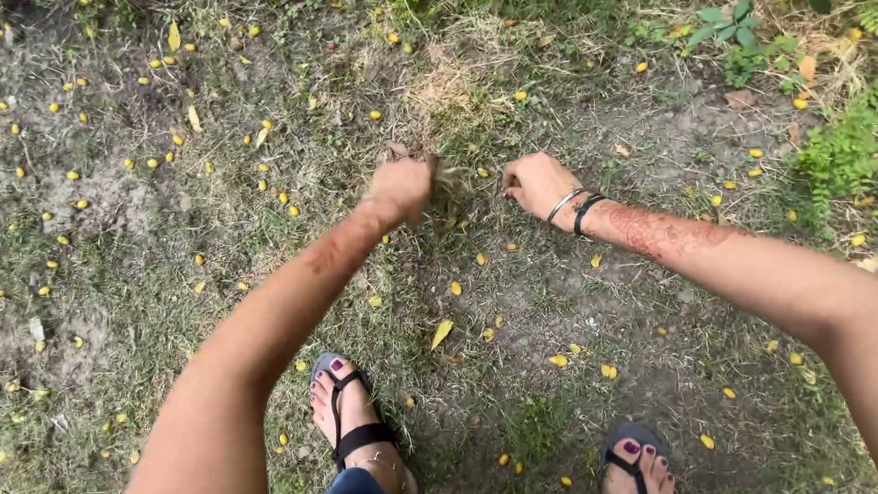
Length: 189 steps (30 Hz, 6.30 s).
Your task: Gathering dry grass and weeds from the ground into a pile.
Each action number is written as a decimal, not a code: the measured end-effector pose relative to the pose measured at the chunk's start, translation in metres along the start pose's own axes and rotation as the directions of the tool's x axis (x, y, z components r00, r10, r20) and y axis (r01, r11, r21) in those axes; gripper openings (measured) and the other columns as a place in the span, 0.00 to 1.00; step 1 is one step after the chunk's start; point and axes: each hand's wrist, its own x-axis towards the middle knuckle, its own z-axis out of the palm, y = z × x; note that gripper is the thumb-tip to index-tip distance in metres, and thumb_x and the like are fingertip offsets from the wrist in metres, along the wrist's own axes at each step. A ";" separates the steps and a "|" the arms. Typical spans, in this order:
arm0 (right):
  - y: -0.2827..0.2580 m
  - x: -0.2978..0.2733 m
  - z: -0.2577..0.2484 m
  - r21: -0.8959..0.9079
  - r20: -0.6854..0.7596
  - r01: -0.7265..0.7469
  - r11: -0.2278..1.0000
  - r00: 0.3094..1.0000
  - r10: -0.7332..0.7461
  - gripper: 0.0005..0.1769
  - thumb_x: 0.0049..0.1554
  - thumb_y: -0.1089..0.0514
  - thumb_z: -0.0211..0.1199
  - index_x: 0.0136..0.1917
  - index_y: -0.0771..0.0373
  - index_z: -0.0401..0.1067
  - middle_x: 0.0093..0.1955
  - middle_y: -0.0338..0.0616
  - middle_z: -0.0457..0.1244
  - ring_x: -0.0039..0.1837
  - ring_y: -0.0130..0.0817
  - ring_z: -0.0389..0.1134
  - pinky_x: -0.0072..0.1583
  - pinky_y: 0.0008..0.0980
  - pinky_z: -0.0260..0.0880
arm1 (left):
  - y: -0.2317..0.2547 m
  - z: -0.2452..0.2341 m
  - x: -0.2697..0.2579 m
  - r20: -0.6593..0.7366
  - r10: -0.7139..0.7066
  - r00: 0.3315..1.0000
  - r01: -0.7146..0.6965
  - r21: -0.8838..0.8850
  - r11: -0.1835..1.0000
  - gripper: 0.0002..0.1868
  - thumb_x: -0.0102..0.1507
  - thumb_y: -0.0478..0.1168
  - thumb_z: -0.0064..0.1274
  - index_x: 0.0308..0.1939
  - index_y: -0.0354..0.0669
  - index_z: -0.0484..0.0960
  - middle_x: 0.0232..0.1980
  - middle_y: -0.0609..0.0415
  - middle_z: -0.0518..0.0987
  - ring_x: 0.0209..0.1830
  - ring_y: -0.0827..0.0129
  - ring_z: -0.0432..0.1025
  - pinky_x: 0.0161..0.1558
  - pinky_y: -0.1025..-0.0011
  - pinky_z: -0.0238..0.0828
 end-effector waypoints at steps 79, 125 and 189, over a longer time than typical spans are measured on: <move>-0.004 0.058 -0.014 -0.361 -0.286 0.061 0.931 0.943 -0.173 0.12 0.51 0.70 0.63 0.50 0.67 0.74 0.47 0.52 0.68 0.52 0.47 0.72 0.50 0.42 0.76 | 0.048 -0.046 0.031 -0.311 0.170 0.935 -0.167 0.035 0.985 0.10 0.68 0.41 0.46 0.38 0.45 0.82 0.30 0.48 0.82 0.28 0.60 0.79 0.31 0.58 0.76; -0.060 0.067 -0.073 0.381 -0.391 0.057 0.923 0.914 0.105 0.13 0.51 0.64 0.68 0.52 0.65 0.80 0.44 0.48 0.73 0.43 0.36 0.76 0.49 0.33 0.78 | 0.050 -0.051 0.064 0.041 0.001 0.999 0.040 -0.981 -0.191 0.24 0.68 0.55 0.45 0.57 0.43 0.82 0.59 0.49 0.80 0.61 0.58 0.71 0.61 0.52 0.61; -1.199 0.399 -0.347 0.907 0.126 0.091 -0.412 0.873 0.471 0.12 0.64 0.50 0.57 0.48 0.58 0.75 0.46 0.38 0.69 0.49 0.33 0.69 0.55 0.33 0.70 | -0.768 -0.501 -0.733 -0.444 -0.683 0.579 -0.289 -0.896 0.337 0.20 0.72 0.45 0.42 0.59 0.33 0.77 0.59 0.35 0.77 0.61 0.43 0.70 0.62 0.56 0.66</move>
